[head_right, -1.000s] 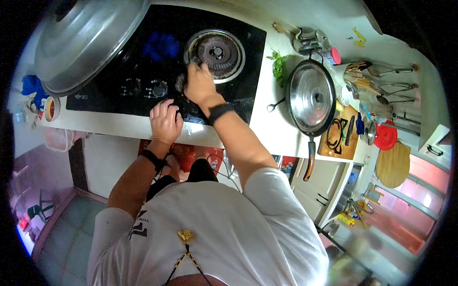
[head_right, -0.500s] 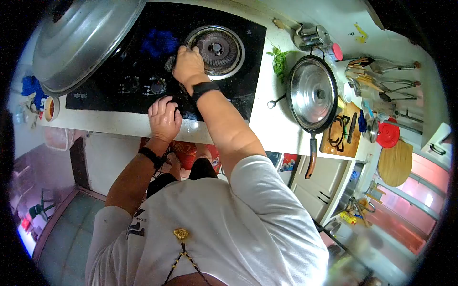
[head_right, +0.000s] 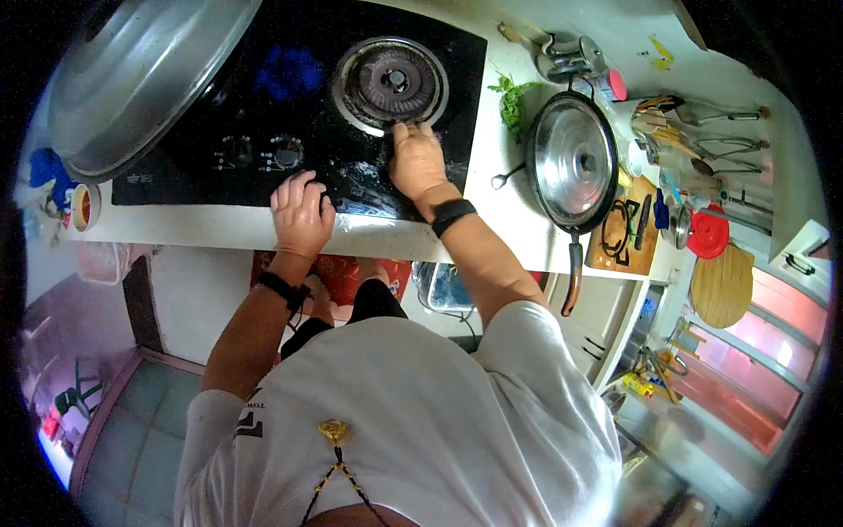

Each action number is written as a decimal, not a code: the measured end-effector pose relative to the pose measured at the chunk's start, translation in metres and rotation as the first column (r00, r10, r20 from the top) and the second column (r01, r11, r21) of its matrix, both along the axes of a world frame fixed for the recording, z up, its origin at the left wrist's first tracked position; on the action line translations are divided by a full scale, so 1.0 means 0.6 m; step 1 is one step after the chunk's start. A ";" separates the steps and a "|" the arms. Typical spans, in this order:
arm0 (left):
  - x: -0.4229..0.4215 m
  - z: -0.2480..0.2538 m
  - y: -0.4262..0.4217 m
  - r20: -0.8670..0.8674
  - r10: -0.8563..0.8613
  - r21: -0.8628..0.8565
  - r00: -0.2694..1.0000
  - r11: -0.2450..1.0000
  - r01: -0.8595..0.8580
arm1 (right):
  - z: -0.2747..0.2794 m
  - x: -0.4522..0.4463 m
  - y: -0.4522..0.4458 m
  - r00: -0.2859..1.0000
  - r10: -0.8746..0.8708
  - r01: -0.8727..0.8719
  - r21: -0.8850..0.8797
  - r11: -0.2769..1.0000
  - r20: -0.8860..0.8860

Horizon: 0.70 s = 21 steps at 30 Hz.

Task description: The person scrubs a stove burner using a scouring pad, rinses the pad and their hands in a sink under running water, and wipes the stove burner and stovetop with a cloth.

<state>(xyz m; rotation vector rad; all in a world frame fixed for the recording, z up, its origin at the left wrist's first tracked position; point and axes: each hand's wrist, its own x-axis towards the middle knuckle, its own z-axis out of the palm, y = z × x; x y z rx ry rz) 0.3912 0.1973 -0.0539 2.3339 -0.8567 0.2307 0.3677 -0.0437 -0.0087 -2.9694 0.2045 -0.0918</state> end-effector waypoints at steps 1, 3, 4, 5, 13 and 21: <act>-0.003 0.001 -0.002 -0.006 -0.004 0.000 1.000 1.000 0.004 | 0.000 0.001 0.009 1.000 -0.001 0.001 -0.003 1.000 0.002; -0.001 0.003 -0.003 0.000 0.010 0.012 1.000 1.000 -0.010 | 0.002 0.003 0.020 1.000 0.031 -0.031 0.008 0.999 -0.003; -0.001 0.003 -0.002 0.004 0.011 0.018 1.000 1.000 -0.011 | 0.002 0.005 0.024 0.998 0.058 -0.058 0.015 0.998 0.026; -0.001 0.003 -0.002 0.015 0.009 0.024 1.000 1.000 -0.010 | 0.001 0.009 0.027 0.998 0.058 -0.059 0.023 0.998 0.030; -0.001 0.002 -0.005 0.069 -0.002 0.074 0.998 0.997 -0.003 | -0.005 0.045 0.054 0.984 0.087 -0.122 0.237 0.964 0.153; -0.002 0.002 -0.004 -0.005 -0.011 0.043 1.000 0.999 0.012 | 0.006 -0.023 -0.007 0.972 0.150 -0.194 0.265 0.945 0.180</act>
